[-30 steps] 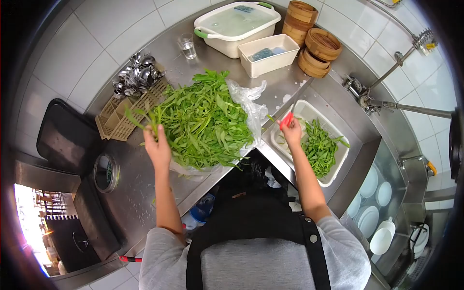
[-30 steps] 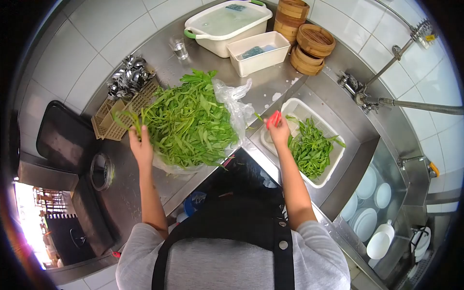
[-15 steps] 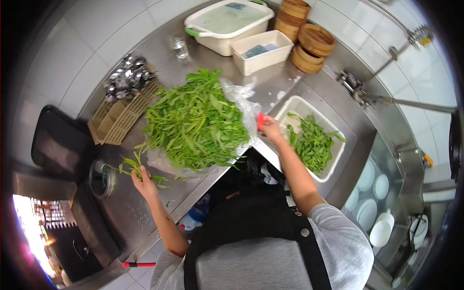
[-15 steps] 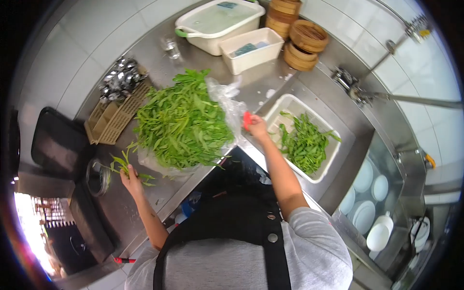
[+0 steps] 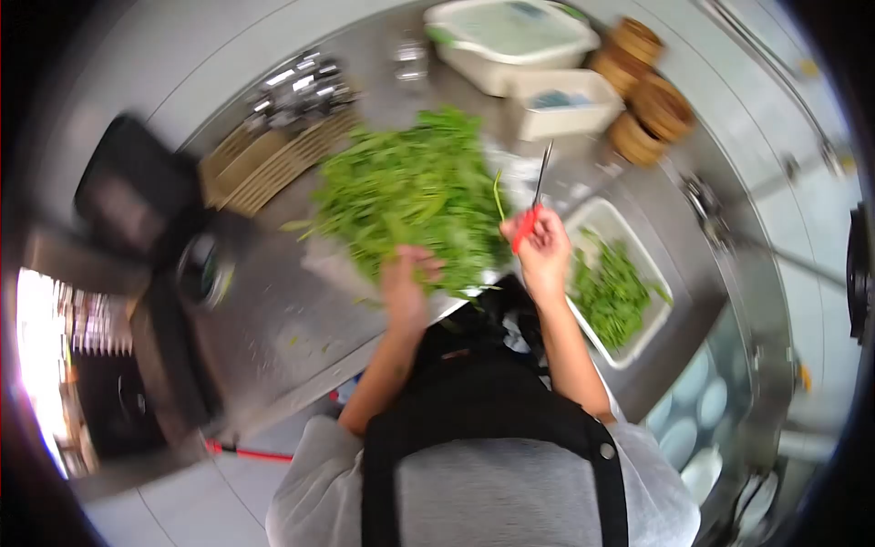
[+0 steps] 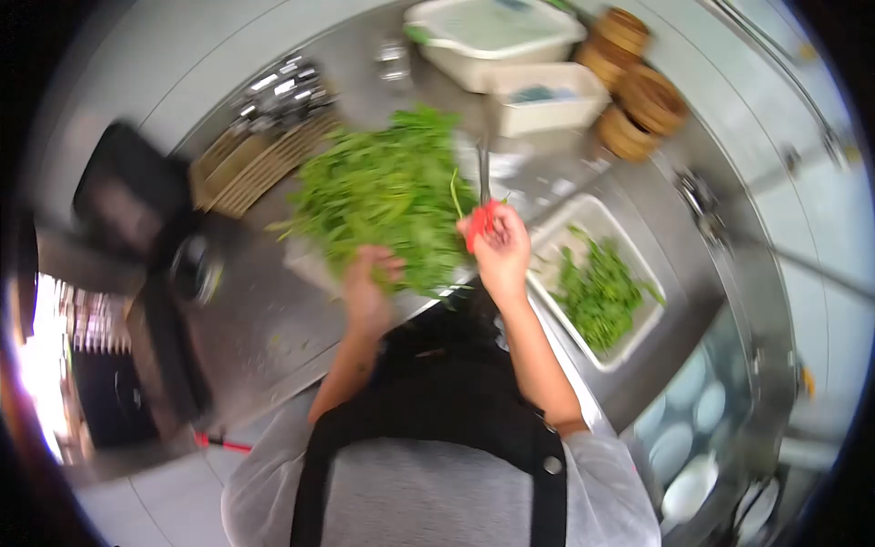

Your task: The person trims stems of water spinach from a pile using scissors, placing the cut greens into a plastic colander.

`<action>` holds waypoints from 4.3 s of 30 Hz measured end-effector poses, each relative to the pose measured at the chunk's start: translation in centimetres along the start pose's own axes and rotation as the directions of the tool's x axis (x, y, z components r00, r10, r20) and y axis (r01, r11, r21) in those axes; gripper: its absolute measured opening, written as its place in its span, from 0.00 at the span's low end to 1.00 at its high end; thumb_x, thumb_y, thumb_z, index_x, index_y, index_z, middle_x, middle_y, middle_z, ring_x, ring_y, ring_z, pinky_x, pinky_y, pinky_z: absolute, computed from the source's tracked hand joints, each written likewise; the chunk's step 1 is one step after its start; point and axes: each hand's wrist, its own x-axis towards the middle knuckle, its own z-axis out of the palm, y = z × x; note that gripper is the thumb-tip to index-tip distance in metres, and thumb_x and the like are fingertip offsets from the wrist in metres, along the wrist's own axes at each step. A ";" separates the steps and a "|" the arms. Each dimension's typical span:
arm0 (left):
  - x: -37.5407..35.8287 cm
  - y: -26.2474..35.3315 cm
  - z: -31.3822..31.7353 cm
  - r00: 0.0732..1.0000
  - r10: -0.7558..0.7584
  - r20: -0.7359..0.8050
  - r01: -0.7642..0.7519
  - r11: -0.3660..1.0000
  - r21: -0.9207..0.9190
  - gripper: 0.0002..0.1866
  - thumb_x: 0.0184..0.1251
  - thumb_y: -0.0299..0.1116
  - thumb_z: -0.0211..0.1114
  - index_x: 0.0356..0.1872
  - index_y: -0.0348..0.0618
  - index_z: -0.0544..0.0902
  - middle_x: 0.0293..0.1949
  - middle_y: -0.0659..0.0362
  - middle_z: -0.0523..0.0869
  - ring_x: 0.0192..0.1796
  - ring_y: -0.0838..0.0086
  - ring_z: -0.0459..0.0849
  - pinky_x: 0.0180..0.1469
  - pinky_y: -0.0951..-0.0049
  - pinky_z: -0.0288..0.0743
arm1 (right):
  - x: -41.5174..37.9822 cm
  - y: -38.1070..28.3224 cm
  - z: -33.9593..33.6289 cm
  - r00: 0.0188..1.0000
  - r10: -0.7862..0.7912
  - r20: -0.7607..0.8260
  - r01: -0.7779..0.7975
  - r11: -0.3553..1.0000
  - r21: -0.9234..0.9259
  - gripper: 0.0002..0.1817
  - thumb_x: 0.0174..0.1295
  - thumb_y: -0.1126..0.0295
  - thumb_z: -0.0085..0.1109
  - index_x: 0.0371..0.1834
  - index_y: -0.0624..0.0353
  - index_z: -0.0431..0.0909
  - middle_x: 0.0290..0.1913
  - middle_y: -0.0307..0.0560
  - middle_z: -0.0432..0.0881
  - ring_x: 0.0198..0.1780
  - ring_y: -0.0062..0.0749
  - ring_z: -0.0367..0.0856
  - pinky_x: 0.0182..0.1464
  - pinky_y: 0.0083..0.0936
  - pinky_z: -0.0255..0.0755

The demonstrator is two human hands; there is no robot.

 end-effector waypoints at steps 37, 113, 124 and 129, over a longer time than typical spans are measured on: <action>17.1 8.3 -9.0 0.593 0.223 0.774 -0.798 0.032 0.602 0.12 0.50 0.31 0.62 0.38 0.44 0.82 0.36 0.55 0.82 0.43 0.62 0.78 0.49 0.65 0.69 | -3.7 -0.1 5.2 0.870 0.384 0.308 -0.368 0.923 -0.112 0.13 0.54 0.78 0.58 0.36 0.55 0.62 0.35 0.41 0.75 0.32 0.28 0.81 0.32 0.19 0.76; 5.0 6.8 -6.3 0.971 0.125 0.205 -0.158 0.975 0.156 0.11 0.61 0.20 0.54 0.41 0.46 0.67 0.48 0.50 0.79 0.41 0.81 0.76 0.46 0.79 0.69 | 2.8 4.9 -22.9 0.933 0.331 -0.144 -0.197 0.800 0.567 0.18 0.50 0.86 0.56 0.37 0.50 0.66 0.36 0.36 0.73 0.37 0.26 0.76 0.35 0.19 0.74; 5.9 5.0 -3.5 0.930 0.183 0.319 -0.215 0.974 0.070 0.14 0.58 0.19 0.57 0.42 0.46 0.68 0.46 0.48 0.79 0.40 0.78 0.76 0.45 0.79 0.70 | 2.3 -2.0 -22.3 0.936 0.179 -0.303 -0.107 0.965 0.240 0.22 0.45 0.83 0.62 0.40 0.48 0.66 0.37 0.34 0.71 0.41 0.28 0.73 0.39 0.22 0.70; 5.5 5.4 -3.2 0.929 0.211 0.304 -0.250 0.963 0.095 0.14 0.55 0.15 0.56 0.39 0.45 0.67 0.44 0.49 0.80 0.35 0.83 0.76 0.42 0.83 0.69 | 2.0 0.4 -25.3 0.912 -0.065 -0.406 -0.123 0.899 -0.421 0.19 0.47 0.70 0.69 0.39 0.57 0.68 0.37 0.39 0.75 0.39 0.22 0.72 0.43 0.18 0.65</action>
